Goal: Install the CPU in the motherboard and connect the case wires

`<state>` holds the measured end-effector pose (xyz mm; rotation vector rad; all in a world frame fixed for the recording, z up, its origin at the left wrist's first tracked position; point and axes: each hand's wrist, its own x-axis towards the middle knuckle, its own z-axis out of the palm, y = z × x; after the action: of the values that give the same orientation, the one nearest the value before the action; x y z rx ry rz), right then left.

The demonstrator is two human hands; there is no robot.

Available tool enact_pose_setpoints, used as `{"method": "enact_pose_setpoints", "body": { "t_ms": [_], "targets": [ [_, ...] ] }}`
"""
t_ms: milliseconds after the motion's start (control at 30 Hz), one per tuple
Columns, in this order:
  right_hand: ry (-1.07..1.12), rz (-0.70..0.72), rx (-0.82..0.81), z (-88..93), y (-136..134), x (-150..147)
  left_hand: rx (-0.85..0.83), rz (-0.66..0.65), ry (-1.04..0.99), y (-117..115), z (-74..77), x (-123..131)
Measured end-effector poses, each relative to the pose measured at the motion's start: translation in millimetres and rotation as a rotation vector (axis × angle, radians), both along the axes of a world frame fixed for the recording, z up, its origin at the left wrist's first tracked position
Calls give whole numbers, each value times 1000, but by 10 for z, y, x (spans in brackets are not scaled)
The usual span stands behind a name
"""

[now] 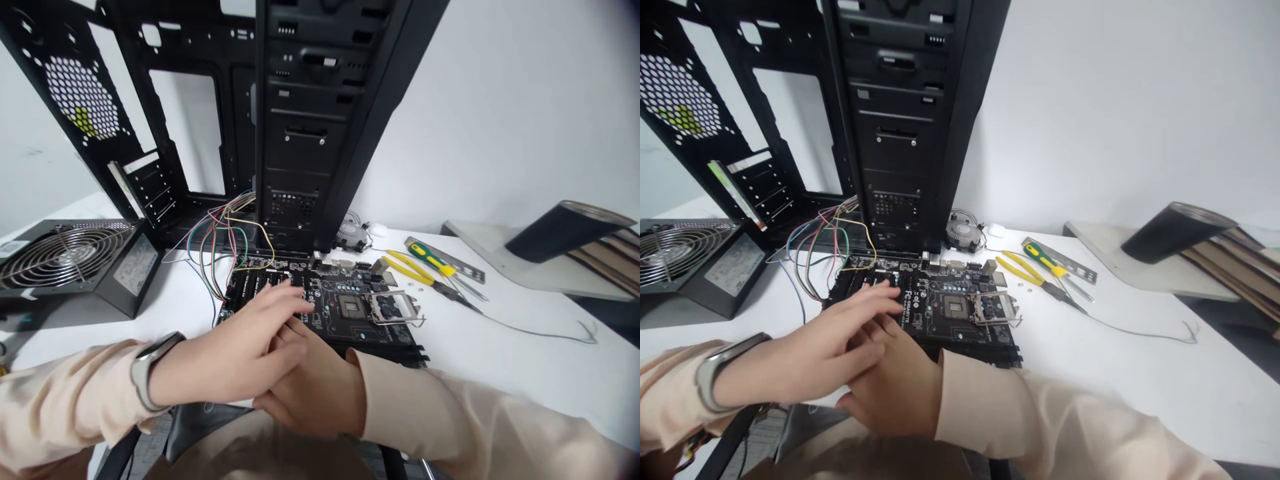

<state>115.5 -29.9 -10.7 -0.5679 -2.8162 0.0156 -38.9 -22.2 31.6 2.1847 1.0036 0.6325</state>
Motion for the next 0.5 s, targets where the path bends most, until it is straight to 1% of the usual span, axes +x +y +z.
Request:
{"method": "enact_pose_setpoints", "body": {
  "t_ms": [67, 133, 167, 200, 233, 267, 300, 367, 400, 433, 500],
  "targets": [
    [14, 10, -26, -25, -1, -5, -60, -213, -26, 8, 193, -98],
    [8, 20, -40, -49, 0, -6, -220, -475, -16, 64, 397, -255],
    [4, 12, -30, -60, -1, -4, -308, -569, 8, 102, 485, -349],
    [6, -2, -11, -71, -2, -1, -377, -616, 80, 142, 555, -446],
    [12, -14, 11, -80, -4, 3, -421, -625, 160, 181, 606, -539],
    [14, -21, 30, -86, -6, 6, -407, -583, 204, 216, 637, -624],
    [14, -22, 43, -89, -9, 9, -375, -505, 240, 247, 650, -696],
    [12, -16, 47, -86, -13, 12, -279, -298, 304, 289, 644, -797],
    [7, -15, 44, -80, -14, 13, -258, -216, 332, 301, 633, -830],
    [0, -16, 40, -73, -14, 13, -255, -155, 356, 310, 621, -855],
    [-16, -15, 43, -60, -11, 13, -284, -79, 368, 327, 594, -895]
  ]
}}
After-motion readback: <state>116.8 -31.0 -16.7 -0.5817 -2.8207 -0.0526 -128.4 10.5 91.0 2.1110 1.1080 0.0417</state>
